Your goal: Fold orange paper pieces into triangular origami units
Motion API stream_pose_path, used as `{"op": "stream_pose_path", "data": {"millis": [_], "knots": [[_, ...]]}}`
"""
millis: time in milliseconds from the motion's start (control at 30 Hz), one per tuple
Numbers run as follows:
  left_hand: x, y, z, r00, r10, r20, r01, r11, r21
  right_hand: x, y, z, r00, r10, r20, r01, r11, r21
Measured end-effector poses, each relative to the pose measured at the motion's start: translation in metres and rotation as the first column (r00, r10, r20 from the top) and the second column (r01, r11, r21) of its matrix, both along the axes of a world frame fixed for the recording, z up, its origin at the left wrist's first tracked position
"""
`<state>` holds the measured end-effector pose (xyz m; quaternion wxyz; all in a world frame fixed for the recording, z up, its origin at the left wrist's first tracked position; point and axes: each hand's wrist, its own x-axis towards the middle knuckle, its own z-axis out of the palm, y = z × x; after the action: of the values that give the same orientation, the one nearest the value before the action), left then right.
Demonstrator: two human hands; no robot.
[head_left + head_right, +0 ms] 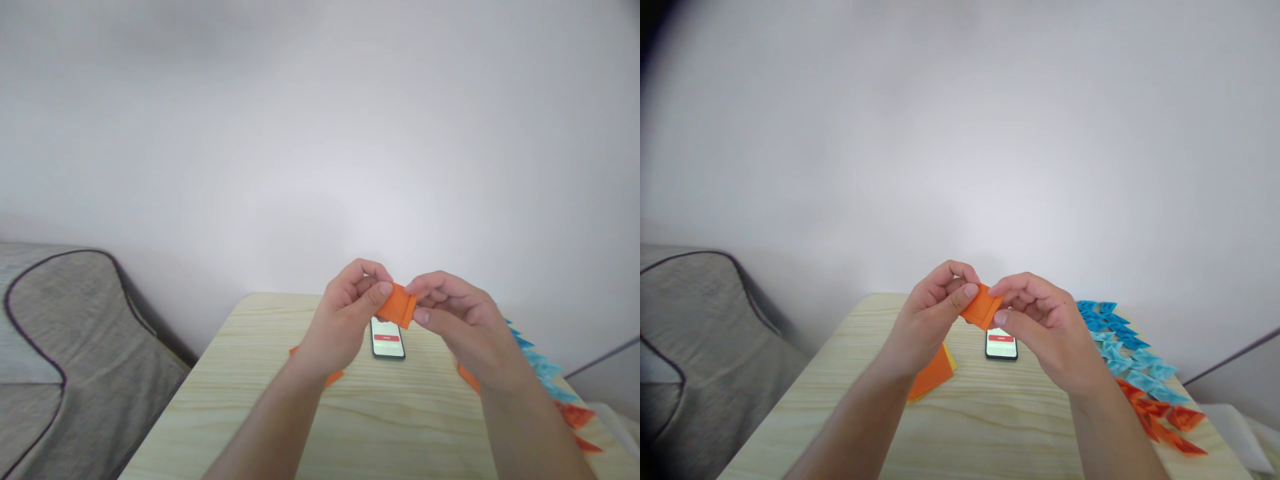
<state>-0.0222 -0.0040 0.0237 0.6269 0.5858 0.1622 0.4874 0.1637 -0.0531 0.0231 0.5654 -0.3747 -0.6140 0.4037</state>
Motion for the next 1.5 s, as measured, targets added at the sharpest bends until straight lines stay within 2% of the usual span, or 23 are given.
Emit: {"op": "stream_pose_path", "data": {"millis": [133, 233, 533, 667, 800, 900, 1000, 1167, 1333, 1500], "knots": [[0.001, 0.001, -0.001, 0.998, -0.032, 0.047, 0.035, 0.997, -0.073, 0.001, -0.001, 0.001, 0.999, 0.034, -0.001, -0.034, 0.999, 0.017], [0.001, 0.001, -0.001, 0.998, -0.032, 0.051, 0.037, 0.994, -0.098, 0.000, -0.002, 0.001, 1.000, 0.013, 0.007, -0.014, 1.000, 0.013], [0.002, -0.005, 0.002, 0.999, 0.000, -0.032, 0.001, 1.000, 0.023, 0.003, 0.000, 0.000, 0.998, -0.046, 0.038, 0.046, 0.999, -0.004], [0.000, -0.007, 0.001, 0.998, 0.030, -0.053, -0.027, 0.998, 0.058, 0.004, 0.000, -0.002, 0.996, -0.084, -0.002, 0.084, 0.996, 0.018], [-0.005, -0.009, 0.001, 0.997, 0.062, -0.048, -0.053, 0.983, 0.173, 0.004, 0.000, -0.002, 0.989, -0.140, -0.047, 0.143, 0.988, 0.059], [-0.007, -0.011, 0.001, 0.990, 0.134, -0.051, -0.118, 0.961, 0.249, 0.002, -0.003, 0.002, 0.989, -0.145, -0.042, 0.147, 0.986, 0.075], [-0.007, -0.012, 0.001, 0.982, 0.181, -0.057, -0.160, 0.950, 0.267, -0.002, -0.008, 0.008, 0.991, -0.132, -0.001, 0.131, 0.987, 0.090], [-0.008, -0.014, 0.002, 0.982, 0.178, -0.066, -0.152, 0.947, 0.283, -0.007, -0.016, 0.018, 0.989, -0.103, 0.107, 0.088, 0.987, 0.136], [-0.010, -0.013, 0.002, 0.981, 0.186, -0.054, -0.163, 0.944, 0.287, -0.007, -0.020, 0.019, 0.966, -0.184, 0.183, 0.153, 0.973, 0.171], [-0.010, -0.013, -0.001, 0.985, 0.175, -0.004, -0.166, 0.943, 0.289, -0.007, -0.019, 0.012, 0.967, -0.248, 0.060, 0.241, 0.964, 0.111]]}}
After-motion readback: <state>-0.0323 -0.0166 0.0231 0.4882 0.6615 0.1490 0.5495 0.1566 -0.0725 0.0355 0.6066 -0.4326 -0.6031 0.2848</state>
